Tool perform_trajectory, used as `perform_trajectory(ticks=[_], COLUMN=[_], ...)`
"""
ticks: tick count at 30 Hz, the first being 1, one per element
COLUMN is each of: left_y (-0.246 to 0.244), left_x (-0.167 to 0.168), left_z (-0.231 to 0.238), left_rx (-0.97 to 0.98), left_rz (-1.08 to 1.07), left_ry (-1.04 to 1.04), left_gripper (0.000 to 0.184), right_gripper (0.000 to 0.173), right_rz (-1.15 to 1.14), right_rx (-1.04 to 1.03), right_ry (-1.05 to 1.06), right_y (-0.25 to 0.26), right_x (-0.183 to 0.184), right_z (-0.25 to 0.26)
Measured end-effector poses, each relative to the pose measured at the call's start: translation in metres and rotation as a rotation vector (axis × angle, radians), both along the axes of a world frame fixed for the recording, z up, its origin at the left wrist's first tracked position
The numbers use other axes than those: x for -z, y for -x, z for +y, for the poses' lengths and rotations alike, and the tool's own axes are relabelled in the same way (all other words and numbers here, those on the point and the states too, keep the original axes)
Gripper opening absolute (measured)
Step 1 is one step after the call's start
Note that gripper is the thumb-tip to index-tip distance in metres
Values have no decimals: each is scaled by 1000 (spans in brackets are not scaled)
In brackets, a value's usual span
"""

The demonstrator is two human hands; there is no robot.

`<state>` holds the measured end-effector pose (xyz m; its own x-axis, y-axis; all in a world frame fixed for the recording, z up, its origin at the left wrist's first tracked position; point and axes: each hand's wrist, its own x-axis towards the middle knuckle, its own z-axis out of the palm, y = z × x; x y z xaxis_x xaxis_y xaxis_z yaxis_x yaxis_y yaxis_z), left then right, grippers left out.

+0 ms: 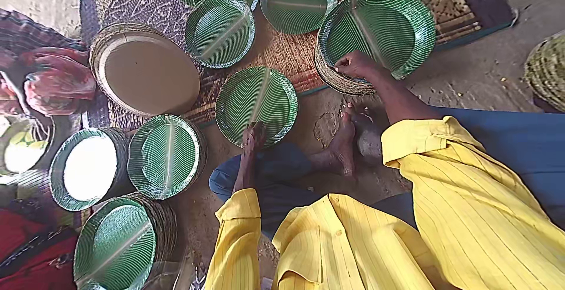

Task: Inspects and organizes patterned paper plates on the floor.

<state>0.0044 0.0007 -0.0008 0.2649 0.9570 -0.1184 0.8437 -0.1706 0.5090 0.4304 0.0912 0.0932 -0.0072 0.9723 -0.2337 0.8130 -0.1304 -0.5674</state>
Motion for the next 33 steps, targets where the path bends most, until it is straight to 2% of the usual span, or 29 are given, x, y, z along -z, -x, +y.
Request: perform_trajectory(ticks=[5, 10, 13, 15, 17, 20, 23, 25, 27, 29, 33], left_y=[-2, 3, 1, 2, 6, 11, 16, 16, 16, 11, 10], left_x=[-3, 8, -3, -6, -6, -15, -25, -29, -28, -19, 11], left_z=[0, 0, -2, -3, -4, -5, 0, 8, 26, 39, 24], left_rx=[57, 13, -66, -125, -162, -183, -195, -202, -154, -96, -67], left_rz=[74, -99, -176, -178, -154, -113, -57, -18, 4, 27, -79], left_ry=[20, -181, -402, -600, -752, -840, -730, -524, -272, -123, -224], left_gripper=[37, 35, 32, 33, 35, 36, 34, 33, 35, 38, 29], right_gripper=[23, 30, 28, 22, 21, 21, 13, 17, 24, 29, 28], right_rz=[-174, -120, -53, 32, 74, -47, -210, -212, -157, -92, -23], right_rx=[75, 158, 41, -148, -391, -711, -980, -1040, -925, -687, -162], right_ry=[-67, -317, -604, -689, -573, -136, 24, 93, 128, 16, -320], right_y=[7, 37, 89, 136, 184, 237, 252, 242, 218, 178, 84], right_x=[-7, -51, -72, -65, -33, 27, 63, 51, 21, -4, -36], right_z=[0, 0, -3, -10, -24, -59, -84, -75, -47, -14, 23])
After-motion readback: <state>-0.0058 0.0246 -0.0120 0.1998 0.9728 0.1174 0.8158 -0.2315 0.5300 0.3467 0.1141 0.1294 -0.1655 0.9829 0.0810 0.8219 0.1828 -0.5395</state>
